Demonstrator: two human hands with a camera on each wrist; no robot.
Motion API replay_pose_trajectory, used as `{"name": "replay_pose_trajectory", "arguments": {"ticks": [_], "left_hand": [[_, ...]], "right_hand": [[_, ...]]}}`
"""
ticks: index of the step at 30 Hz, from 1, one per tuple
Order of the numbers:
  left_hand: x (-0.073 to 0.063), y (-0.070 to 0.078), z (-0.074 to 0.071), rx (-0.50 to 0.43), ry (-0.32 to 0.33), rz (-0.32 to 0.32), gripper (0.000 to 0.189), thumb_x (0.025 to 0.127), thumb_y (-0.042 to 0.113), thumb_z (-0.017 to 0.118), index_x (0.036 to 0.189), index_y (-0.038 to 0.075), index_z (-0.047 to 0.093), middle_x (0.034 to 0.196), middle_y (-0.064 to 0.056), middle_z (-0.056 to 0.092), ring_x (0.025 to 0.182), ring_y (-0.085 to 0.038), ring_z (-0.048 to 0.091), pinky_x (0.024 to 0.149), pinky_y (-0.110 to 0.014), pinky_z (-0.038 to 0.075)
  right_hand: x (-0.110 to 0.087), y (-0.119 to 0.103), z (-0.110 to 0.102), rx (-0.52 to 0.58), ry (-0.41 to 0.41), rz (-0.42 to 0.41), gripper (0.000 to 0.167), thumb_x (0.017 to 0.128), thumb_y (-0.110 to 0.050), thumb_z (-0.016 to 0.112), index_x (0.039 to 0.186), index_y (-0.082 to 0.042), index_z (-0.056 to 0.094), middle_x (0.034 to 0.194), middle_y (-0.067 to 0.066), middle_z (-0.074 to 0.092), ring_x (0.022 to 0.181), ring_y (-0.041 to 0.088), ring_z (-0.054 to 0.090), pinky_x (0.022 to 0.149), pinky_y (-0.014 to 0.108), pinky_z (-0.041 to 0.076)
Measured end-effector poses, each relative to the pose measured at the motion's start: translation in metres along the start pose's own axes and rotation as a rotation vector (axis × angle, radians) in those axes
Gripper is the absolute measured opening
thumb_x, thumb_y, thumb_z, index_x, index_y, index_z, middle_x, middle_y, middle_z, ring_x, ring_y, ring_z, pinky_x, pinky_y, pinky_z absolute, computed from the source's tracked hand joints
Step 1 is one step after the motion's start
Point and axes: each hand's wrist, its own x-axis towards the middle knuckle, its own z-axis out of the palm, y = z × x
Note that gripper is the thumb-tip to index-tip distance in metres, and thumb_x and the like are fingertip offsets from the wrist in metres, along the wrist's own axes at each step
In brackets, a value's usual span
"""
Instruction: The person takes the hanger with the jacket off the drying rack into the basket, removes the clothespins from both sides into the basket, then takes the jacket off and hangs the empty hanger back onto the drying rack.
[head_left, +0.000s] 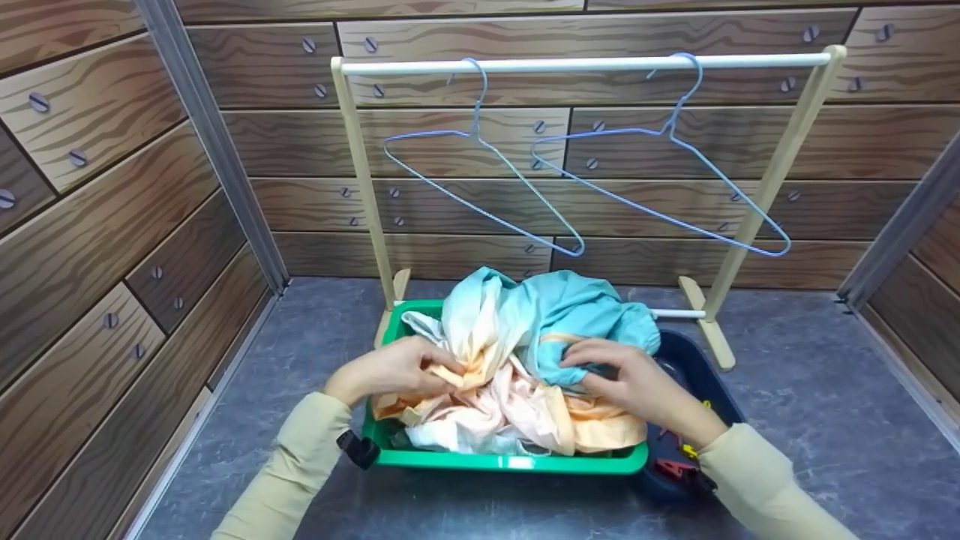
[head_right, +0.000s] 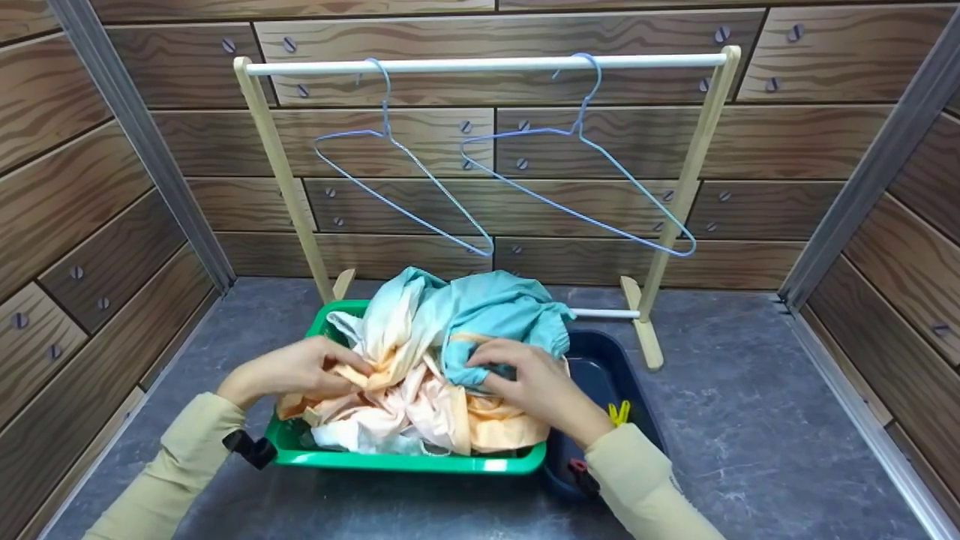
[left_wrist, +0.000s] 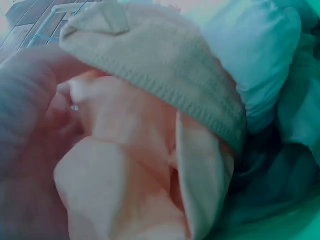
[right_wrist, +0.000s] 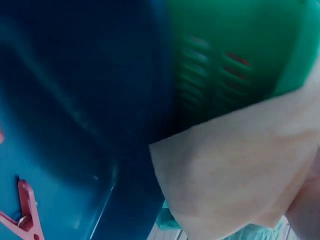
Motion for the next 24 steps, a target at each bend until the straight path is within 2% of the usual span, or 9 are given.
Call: {"name": "replay_pose_trajectory", "arguments": {"ticks": [3, 7, 8, 10, 12, 14, 20, 22, 24], "left_hand": [[0.001, 0.002, 0.003, 0.076, -0.066, -0.036, 0.031, 0.094, 0.034, 0.066, 0.122, 0.024, 0.071, 0.070, 0.007, 0.061, 0.051, -0.008, 0.043, 0.053, -0.025, 0.037], [0.006, 0.006, 0.008, 0.183, -0.116, -0.032, 0.035, 0.096, 0.040, 0.061, 0.122, 0.019, 0.071, 0.104, 0.008, 0.070, 0.069, -0.005, 0.052, 0.067, -0.025, 0.043], [0.008, 0.007, 0.010, 0.206, -0.130, -0.027, 0.032, 0.097, 0.038, 0.060, 0.118, 0.018, 0.073, 0.102, 0.008, 0.069, 0.070, -0.005, 0.051, 0.068, -0.025, 0.042], [0.011, 0.009, 0.013, 0.231, -0.157, -0.017, 0.027, 0.098, 0.036, 0.058, 0.103, 0.016, 0.076, 0.084, 0.009, 0.065, 0.065, -0.004, 0.048, 0.065, -0.024, 0.040], [0.013, 0.010, 0.015, 0.249, -0.183, -0.017, 0.025, 0.099, 0.033, 0.057, 0.088, 0.017, 0.073, 0.066, 0.011, 0.051, 0.057, -0.006, 0.039, 0.060, -0.023, 0.033], [0.015, 0.010, 0.017, 0.263, -0.198, -0.020, 0.028, 0.100, 0.031, 0.056, 0.079, 0.018, 0.067, 0.058, 0.009, 0.040, 0.053, -0.007, 0.033, 0.057, -0.024, 0.029], [0.017, 0.008, 0.016, 0.209, -0.163, -0.003, 0.030, 0.101, 0.027, 0.054, 0.076, 0.014, 0.064, 0.057, 0.009, 0.039, 0.051, -0.007, 0.033, 0.056, -0.024, 0.030], [0.017, 0.008, 0.012, 0.173, -0.129, 0.023, 0.032, 0.103, 0.026, 0.052, 0.076, 0.013, 0.063, 0.057, 0.009, 0.039, 0.050, -0.008, 0.033, 0.055, -0.024, 0.031], [0.017, 0.009, 0.007, 0.137, -0.079, 0.047, 0.032, 0.104, 0.025, 0.049, 0.077, 0.012, 0.061, 0.059, 0.008, 0.040, 0.050, -0.008, 0.035, 0.055, -0.025, 0.033]], "right_hand": [[0.001, 0.002, 0.005, -0.093, -0.051, -0.025, 0.033, 0.095, -0.011, 0.063, 0.116, -0.035, 0.070, 0.124, -0.014, 0.061, 0.116, 0.011, 0.057, 0.090, 0.037, 0.049], [0.004, 0.002, 0.012, -0.200, -0.131, -0.066, 0.033, 0.095, -0.011, 0.062, 0.118, -0.031, 0.070, 0.124, -0.010, 0.060, 0.108, 0.011, 0.059, 0.081, 0.037, 0.051], [0.005, 0.002, 0.014, -0.222, -0.154, -0.078, 0.032, 0.094, -0.010, 0.062, 0.119, -0.029, 0.070, 0.123, -0.009, 0.061, 0.107, 0.012, 0.059, 0.082, 0.038, 0.051], [0.008, 0.002, 0.018, -0.261, -0.201, -0.092, 0.031, 0.094, -0.010, 0.061, 0.119, -0.027, 0.071, 0.122, -0.008, 0.060, 0.106, 0.013, 0.060, 0.083, 0.039, 0.051], [0.009, 0.001, 0.021, -0.291, -0.246, -0.090, 0.031, 0.094, -0.012, 0.061, 0.120, -0.026, 0.071, 0.122, -0.008, 0.060, 0.103, 0.013, 0.060, 0.083, 0.038, 0.051], [0.009, 0.001, 0.024, -0.304, -0.279, -0.088, 0.031, 0.095, -0.012, 0.060, 0.121, -0.025, 0.070, 0.121, -0.008, 0.059, 0.102, 0.012, 0.060, 0.083, 0.038, 0.051], [0.007, -0.001, 0.022, -0.280, -0.292, -0.090, 0.031, 0.098, -0.013, 0.058, 0.126, -0.021, 0.068, 0.125, -0.004, 0.059, 0.109, 0.016, 0.059, 0.088, 0.041, 0.050], [0.006, -0.004, 0.017, -0.232, -0.276, -0.081, 0.032, 0.099, -0.015, 0.058, 0.129, -0.020, 0.066, 0.129, -0.002, 0.060, 0.113, 0.018, 0.059, 0.090, 0.042, 0.050], [0.006, -0.008, 0.009, -0.172, -0.236, -0.054, 0.032, 0.101, -0.019, 0.057, 0.132, -0.020, 0.064, 0.131, -0.003, 0.060, 0.106, 0.016, 0.062, 0.088, 0.040, 0.051]]}}
